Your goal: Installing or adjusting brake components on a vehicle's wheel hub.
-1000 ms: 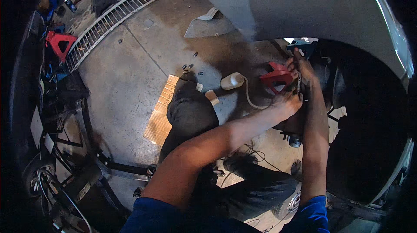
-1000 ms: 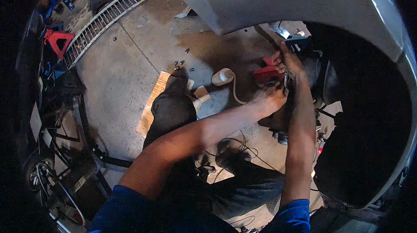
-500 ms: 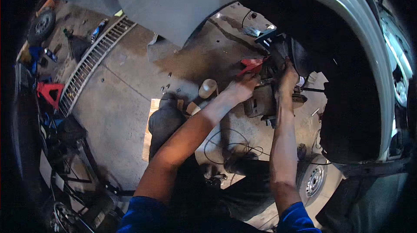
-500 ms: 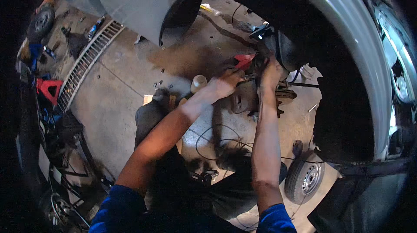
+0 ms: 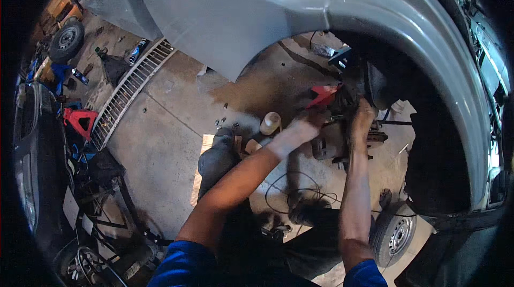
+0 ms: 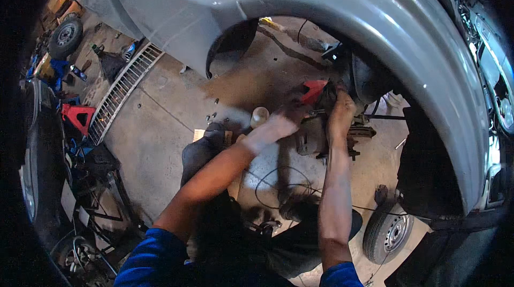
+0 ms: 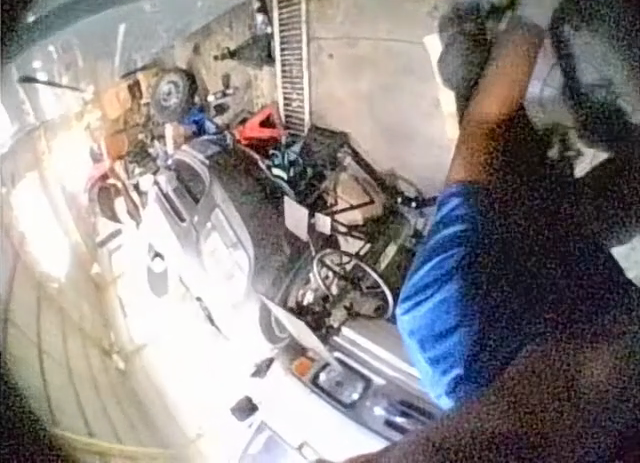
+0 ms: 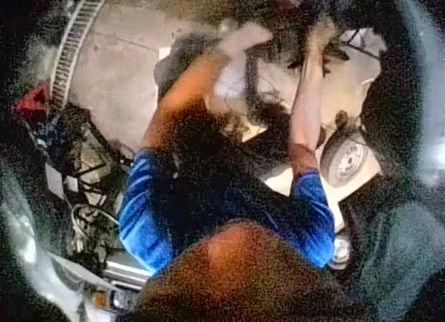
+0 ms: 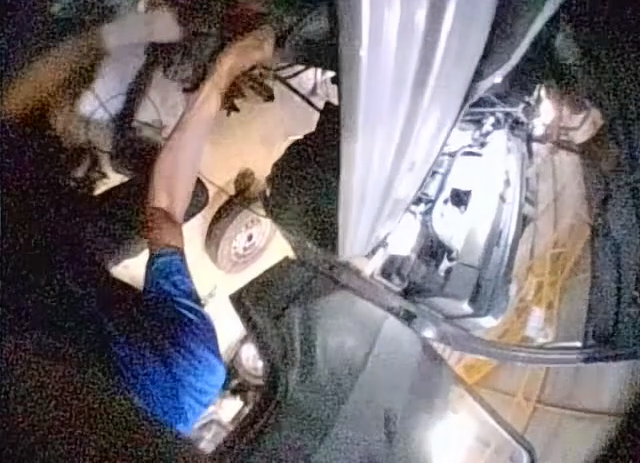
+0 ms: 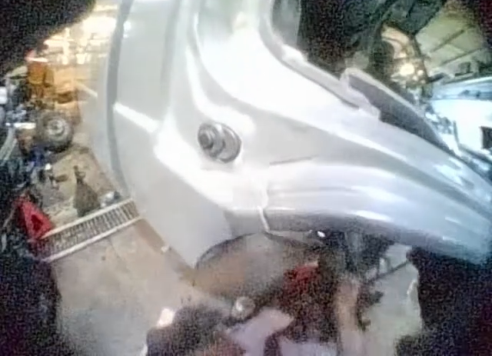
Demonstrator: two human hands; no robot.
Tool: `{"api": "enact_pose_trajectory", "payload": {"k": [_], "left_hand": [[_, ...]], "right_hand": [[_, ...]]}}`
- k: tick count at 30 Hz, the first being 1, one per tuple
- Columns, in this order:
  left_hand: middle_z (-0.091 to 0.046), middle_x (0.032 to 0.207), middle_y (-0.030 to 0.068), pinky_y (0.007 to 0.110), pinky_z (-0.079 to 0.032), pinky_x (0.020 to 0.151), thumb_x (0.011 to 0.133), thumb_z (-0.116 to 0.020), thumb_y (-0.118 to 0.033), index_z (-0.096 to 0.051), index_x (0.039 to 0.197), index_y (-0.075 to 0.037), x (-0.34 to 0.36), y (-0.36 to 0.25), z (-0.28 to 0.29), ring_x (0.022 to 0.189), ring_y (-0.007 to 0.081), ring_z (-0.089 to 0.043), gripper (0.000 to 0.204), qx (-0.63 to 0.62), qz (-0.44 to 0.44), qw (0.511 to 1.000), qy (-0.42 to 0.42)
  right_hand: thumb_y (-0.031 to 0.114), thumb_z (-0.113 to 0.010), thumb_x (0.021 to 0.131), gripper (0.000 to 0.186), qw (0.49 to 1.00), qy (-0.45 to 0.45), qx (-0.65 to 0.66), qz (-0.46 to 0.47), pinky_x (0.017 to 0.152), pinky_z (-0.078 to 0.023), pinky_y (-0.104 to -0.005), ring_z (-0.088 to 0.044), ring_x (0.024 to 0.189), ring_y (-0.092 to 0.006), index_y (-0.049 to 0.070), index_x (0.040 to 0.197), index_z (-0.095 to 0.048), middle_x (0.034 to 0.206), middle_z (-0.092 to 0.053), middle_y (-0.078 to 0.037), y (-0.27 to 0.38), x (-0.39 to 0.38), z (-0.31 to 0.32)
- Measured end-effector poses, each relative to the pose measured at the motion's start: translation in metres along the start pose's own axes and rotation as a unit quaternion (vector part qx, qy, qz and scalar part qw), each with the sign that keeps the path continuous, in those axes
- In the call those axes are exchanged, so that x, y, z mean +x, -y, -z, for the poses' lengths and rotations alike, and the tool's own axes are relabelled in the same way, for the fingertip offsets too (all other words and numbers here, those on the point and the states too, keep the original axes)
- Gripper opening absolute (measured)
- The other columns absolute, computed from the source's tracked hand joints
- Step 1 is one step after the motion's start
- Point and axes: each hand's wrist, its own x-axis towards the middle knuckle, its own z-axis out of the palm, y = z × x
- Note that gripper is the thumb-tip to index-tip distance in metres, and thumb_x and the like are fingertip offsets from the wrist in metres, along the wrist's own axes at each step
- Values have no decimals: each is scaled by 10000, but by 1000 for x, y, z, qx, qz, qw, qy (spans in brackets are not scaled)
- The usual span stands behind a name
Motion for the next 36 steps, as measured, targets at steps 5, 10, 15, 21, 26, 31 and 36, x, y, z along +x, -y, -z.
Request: {"api": "enact_pose_trajectory", "payload": {"k": [5,10,15,21,26,31,36], "left_hand": [[-602,1078,184,416,-438,884,914,-502,-236,-520,1197,-94,8,13,14,1034,332,-568,317,-141,85,979,120],[-570,1155,175,426,-425,901,927,-480,-254,-496,1230,-123,25,-4,36,1076,334,-543,331,-199,176,940,215],[-532,1229,158,424,-397,945,928,-479,-256,-488,1246,-146,22,0,31,1159,331,-479,337,-149,168,945,240],[-532,1215,169,447,-380,956,926,-480,-247,-490,1242,-143,21,3,29,1158,351,-466,332,-189,169,944,210],[-563,1137,179,455,-386,931,919,-494,-230,-515,1186,-150,30,-10,35,1117,369,-486,279,-200,166,943,207],[-568,1122,175,454,-396,909,914,-503,-216,-517,1158,-147,25,-3,39,1111,370,-491,255,-200,160,945,202],[-574,1117,164,445,-404,902,915,-502,-203,-520,1149,-132,21,6,17,1098,357,-510,245,-179,175,954,166]], "right_hand": [[105,-534,908,151,958,20,-280,65,744,-450,-259,-568,821,-107,-26,927,-606,889,-649,-47,23,-13,-5],[45,-584,841,126,901,41,-420,104,714,-470,-287,-632,782,-174,-5,944,-634,817,-670,-128,38,-15,16],[-15,-607,761,152,912,18,-406,57,731,-479,-300,-648,794,-207,-11,901,-665,856,-682,-149,30,1,15],[-71,-588,687,243,904,34,-418,82,757,-477,-278,-645,794,-192,-8,906,-673,863,-677,-165,34,1,20],[-119,-540,632,320,932,45,-357,38,779,-483,-279,-639,807,-185,-32,914,-664,851,-677,-136,15,31,42],[8,-650,784,177,959,42,-275,-61,544,-532,-263,-634,718,-157,-54,948,-632,865,-660,-123,36,8,13],[77,-663,816,168,964,23,-243,-108,513,-525,-246,-629,711,-129,-29,944,-637,871,-664,-96,41,15,11]]}}
